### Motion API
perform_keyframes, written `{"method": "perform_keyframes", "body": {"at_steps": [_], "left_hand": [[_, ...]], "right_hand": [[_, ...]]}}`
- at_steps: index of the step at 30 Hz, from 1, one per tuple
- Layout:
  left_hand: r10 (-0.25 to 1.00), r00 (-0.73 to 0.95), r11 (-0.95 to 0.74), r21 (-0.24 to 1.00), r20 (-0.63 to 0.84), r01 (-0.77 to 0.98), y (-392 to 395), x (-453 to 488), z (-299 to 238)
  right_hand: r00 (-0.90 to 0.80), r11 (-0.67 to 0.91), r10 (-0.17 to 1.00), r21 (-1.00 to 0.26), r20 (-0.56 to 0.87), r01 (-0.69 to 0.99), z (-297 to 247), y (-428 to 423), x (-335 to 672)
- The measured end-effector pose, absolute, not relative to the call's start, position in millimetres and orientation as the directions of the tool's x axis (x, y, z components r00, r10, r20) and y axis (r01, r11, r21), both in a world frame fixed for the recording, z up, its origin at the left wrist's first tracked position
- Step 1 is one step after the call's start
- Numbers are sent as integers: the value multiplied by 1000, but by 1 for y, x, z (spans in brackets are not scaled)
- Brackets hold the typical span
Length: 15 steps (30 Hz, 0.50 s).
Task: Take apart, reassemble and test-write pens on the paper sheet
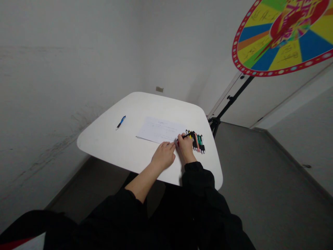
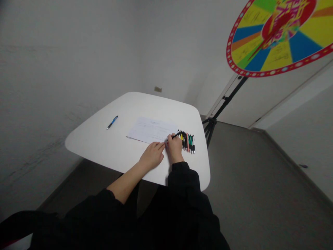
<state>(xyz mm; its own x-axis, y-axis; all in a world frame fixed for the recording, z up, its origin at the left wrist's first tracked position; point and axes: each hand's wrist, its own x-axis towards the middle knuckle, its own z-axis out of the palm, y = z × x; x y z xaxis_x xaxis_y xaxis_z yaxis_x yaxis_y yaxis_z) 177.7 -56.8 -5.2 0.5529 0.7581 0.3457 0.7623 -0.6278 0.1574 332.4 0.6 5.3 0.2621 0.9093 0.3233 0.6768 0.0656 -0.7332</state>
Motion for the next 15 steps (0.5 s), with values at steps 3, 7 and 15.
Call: {"method": "perform_keyframes", "body": {"at_steps": [3, 7, 15], "left_hand": [[762, 545, -621, 159, 349, 767, -57, 178, -5], [761, 543, -620, 156, 355, 769, -58, 178, -5], [770, 535, -610, 156, 349, 777, -57, 178, -7]], "right_hand": [[231, 79, 920, -728, 317, 681, 7, 0, 332], [224, 83, 924, -736, 309, 672, 6, 0, 333], [256, 63, 919, -751, 301, 657, 0, 4, 333]]}}
